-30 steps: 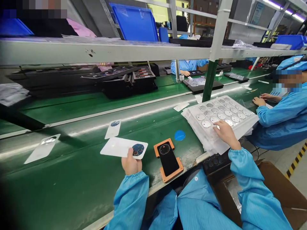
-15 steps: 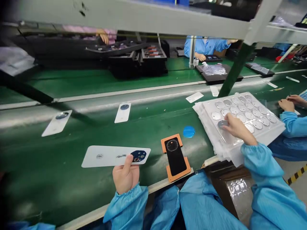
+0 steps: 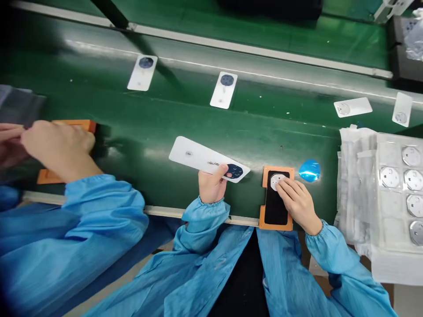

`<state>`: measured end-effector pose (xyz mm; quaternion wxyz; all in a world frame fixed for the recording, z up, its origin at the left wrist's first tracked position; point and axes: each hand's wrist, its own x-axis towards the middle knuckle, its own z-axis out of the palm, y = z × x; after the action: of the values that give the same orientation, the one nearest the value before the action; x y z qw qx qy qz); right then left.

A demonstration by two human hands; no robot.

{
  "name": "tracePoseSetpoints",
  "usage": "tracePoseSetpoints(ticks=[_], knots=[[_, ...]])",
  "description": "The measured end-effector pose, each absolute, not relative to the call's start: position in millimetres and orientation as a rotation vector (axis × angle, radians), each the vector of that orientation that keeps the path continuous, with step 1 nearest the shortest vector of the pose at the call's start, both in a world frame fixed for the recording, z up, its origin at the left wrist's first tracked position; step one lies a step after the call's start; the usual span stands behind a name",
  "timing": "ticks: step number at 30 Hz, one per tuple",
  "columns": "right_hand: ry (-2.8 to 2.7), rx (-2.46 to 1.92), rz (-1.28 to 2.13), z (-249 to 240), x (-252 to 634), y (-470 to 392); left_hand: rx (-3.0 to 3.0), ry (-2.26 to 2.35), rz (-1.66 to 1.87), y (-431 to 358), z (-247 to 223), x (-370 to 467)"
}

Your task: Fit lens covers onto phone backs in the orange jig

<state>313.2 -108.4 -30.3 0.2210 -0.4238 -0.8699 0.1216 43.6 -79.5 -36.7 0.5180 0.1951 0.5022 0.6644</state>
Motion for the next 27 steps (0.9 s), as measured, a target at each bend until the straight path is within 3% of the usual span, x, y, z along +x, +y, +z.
tracePoseSetpoints(ticks=[10,17,27], knots=[[-2.521,-1.087,0.157,-23.9,312.0,-107.3,0.414,1.202,1.498,-97.6,-31.9,56.5],[-1.995,-1.129,0.197,8.7,268.8,-104.2,0.654,1.134,1.432,-103.8,-25.0,109.4],[-1.791,-1.276,0.083,14.6,254.9,-95.6,1.008,1.188,1.501,-122.6,-27.5,137.2]])
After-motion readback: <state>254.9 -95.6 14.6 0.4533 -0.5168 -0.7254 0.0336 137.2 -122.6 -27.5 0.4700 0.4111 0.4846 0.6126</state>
